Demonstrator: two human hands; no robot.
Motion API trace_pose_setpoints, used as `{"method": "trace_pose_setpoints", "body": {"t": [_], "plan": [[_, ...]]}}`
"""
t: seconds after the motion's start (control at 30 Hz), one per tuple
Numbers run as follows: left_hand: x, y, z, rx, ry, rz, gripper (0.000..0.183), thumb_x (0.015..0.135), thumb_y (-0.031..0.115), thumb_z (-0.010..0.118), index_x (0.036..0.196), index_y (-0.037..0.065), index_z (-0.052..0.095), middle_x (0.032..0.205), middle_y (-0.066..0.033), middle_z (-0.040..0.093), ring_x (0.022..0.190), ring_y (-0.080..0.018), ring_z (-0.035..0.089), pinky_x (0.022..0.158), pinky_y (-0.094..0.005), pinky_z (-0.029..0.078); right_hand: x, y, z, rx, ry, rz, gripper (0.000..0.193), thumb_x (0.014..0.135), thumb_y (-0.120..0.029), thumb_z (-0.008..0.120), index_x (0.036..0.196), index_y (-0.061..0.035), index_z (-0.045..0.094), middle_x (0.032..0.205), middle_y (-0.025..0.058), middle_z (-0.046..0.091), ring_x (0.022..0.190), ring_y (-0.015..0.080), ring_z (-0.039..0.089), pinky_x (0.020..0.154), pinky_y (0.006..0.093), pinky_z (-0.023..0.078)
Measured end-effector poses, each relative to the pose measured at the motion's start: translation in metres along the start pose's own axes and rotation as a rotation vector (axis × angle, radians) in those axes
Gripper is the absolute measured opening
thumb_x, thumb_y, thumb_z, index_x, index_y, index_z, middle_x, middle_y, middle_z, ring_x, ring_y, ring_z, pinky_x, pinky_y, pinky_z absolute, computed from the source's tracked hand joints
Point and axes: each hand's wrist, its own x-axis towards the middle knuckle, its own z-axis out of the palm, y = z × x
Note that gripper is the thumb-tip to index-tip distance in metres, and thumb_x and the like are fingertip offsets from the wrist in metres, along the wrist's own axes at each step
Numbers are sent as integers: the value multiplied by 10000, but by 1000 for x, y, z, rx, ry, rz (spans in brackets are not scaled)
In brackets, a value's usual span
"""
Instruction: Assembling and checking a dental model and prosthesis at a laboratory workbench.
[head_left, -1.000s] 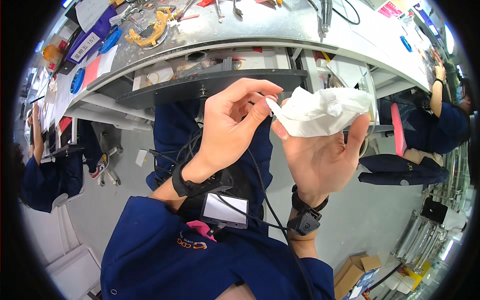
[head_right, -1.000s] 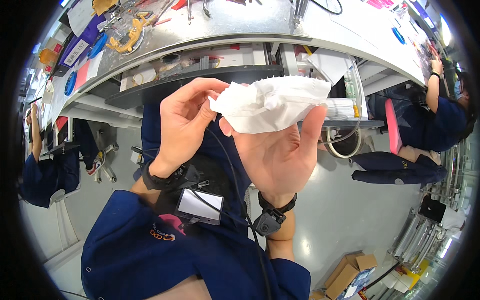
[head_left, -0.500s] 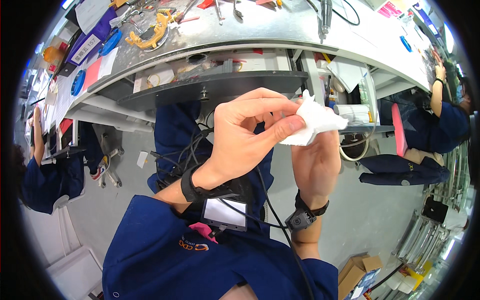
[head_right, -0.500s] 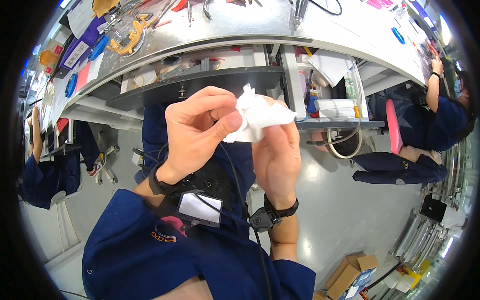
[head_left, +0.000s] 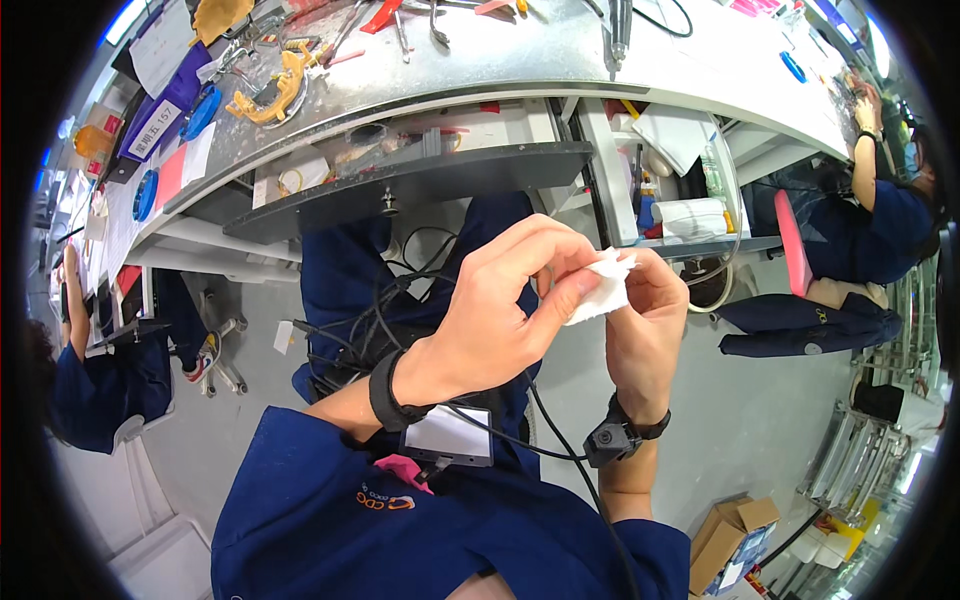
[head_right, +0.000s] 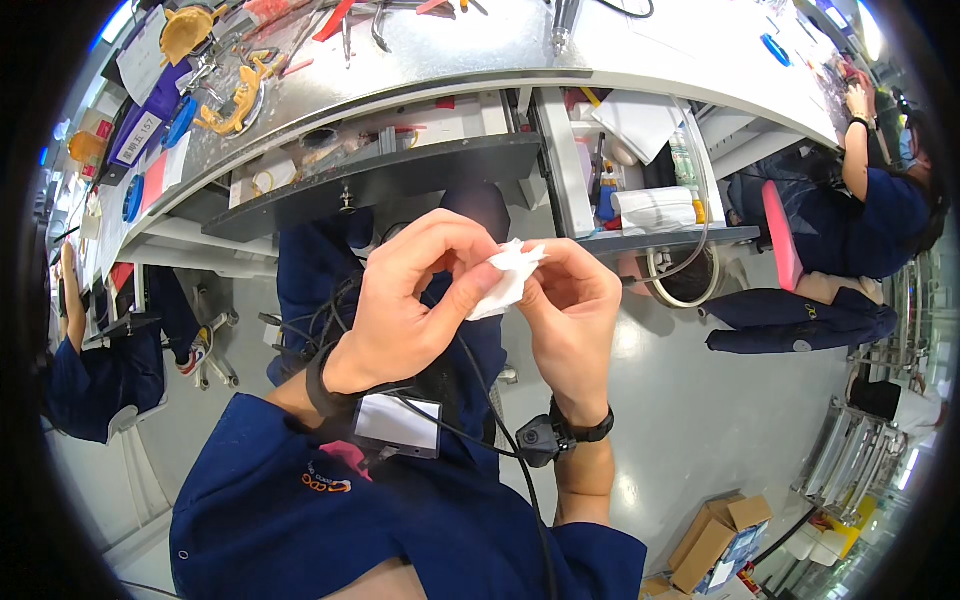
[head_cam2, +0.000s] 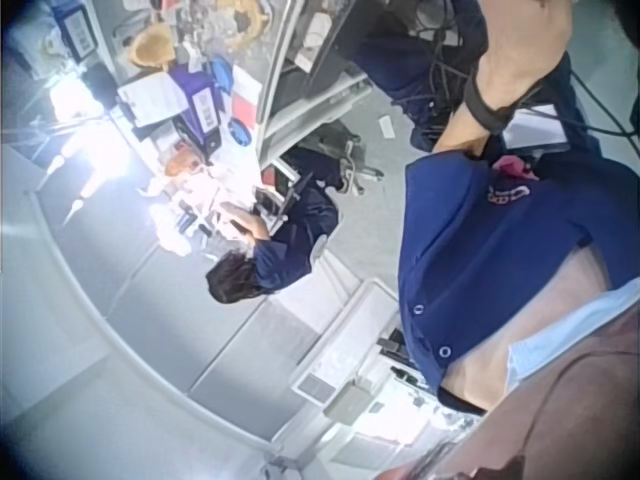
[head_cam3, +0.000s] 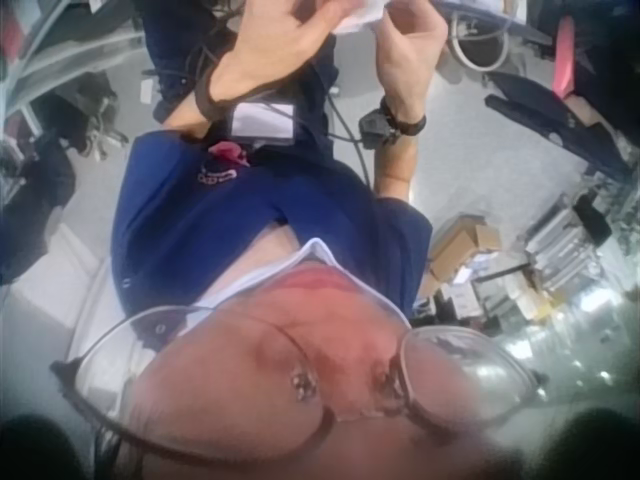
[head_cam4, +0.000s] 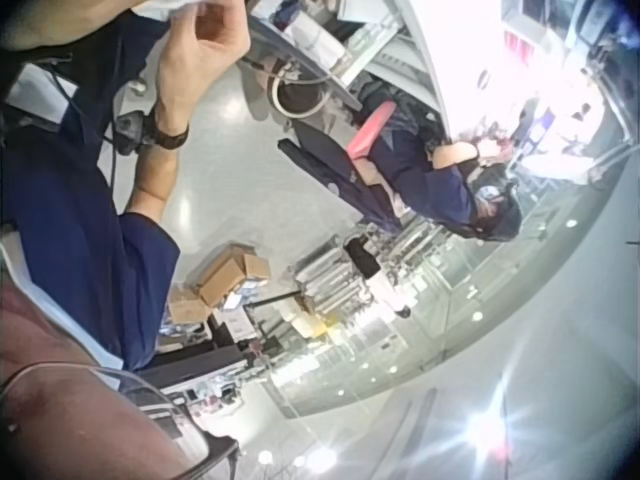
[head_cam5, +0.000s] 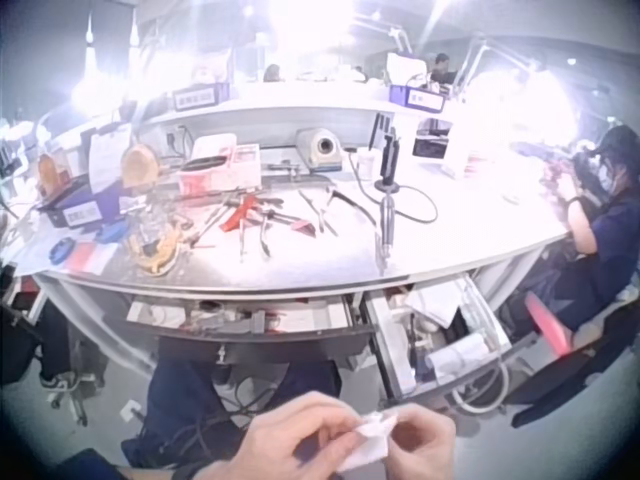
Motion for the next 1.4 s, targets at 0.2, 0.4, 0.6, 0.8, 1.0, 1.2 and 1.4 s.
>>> {"method": "trace_pose_setpoints", "body": {"t": [0.2,0.4,0.6,0.8,1.0,1.2,1.4], "plan": [[5,-6,4,-101,156,-50,84,841,-54,658,916,-33,628,822,-79,589,639,-126,563,578,-255,454,-5,-16,2,-196,33,-66,248,889,-60,697,1114,32,647,1010,81,685,859,102,628,777,230,501],[8,0,-6,-119,120,-56,85,838,-58,667,923,-51,660,875,-90,626,730,-123,632,663,-248,520,-4,-22,23,-460,78,-340,372,754,-29,800,1103,15,679,1075,105,667,909,146,643,785,277,530],[6,6,-20,-323,23,-108,149,837,-78,685,986,-71,684,1001,-119,641,830,-126,637,705,-237,522,-4,-12,19,-360,159,-328,200,829,-31,755,1001,36,677,905,104,695,767,97,640,650,214,505],[9,11,-23,-88,-48,25,264,783,-37,745,1044,-33,706,998,-98,656,782,-123,622,678,-231,503,-1,-11,14,-89,89,-100,161,902,-77,691,1000,32,625,867,72,689,717,83,641,626,200,491],[2,8,-26,-65,13,-74,196,779,-48,755,972,-49,720,909,-86,659,769,-125,633,652,-222,496,-7,-15,33,-278,162,-285,186,940,-72,628,1096,27,607,933,95,678,794,132,650,669,241,517],[3,14,-27,-254,94,-122,168,803,-74,725,970,-60,719,841,-94,658,750,-124,639,652,-212,497,-10,-18,37,-836,102,-659,325,776,51,757,1092,24,683,1017,164,689,842,211,685,719,290,554],[10,10,-37,-78,-44,86,191,841,33,723,1027,-14,729,867,-89,659,753,-119,632,654,-219,509,-11,-27,35,-299,94,-234,217,858,11,705,1065,62,669,902,125,698,785,134,667,677,241,535]]}}
